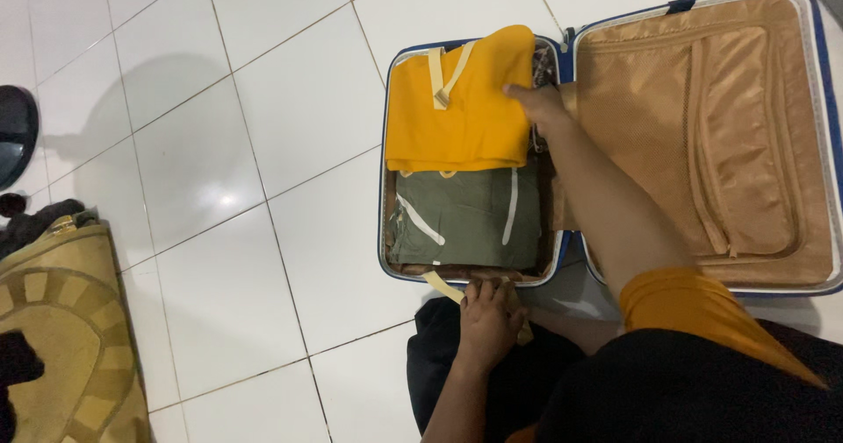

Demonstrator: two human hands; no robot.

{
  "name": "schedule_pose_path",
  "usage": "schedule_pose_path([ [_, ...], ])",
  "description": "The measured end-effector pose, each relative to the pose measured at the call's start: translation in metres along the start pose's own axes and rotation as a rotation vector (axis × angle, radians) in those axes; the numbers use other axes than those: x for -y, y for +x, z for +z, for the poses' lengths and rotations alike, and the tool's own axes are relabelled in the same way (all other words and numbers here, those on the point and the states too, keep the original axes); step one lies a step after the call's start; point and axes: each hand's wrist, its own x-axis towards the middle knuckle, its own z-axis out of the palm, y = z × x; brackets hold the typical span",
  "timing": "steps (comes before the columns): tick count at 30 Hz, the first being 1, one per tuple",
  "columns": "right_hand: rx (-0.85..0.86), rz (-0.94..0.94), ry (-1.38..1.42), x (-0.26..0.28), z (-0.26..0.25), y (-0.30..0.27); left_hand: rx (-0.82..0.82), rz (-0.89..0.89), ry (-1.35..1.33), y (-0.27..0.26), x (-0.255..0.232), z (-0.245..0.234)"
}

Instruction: The person unpacks a blue suitcase by removing toiletries and folded clothes, placing them into a nearby cabinet. The person then secures the suitcase straps, closes the suitcase, and moves it aside.

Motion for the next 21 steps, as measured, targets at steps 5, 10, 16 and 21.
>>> schedule_pose_path([
  [5, -0.040, -0.177, -0.009, 0.005, 0.020, 0.006, -0.004, 0.022, 0.031, 0.000, 0.002, 0.005],
  [10, -0.053, -0.157, 0.069, 0.035, 0.043, 0.010, 0.006, 0.015, 0.026, -0.002, 0.005, 0.005],
  [16, -0.029, -0.194, 0.168, 0.086, 0.065, 0.006, -0.029, 0.033, 0.016, -0.003, 0.007, 0.006],
  [21, -0.018, -0.220, 0.166, 0.111, 0.074, -0.011, -0.038, 0.054, -0.008, -0.004, 0.009, 0.003],
])
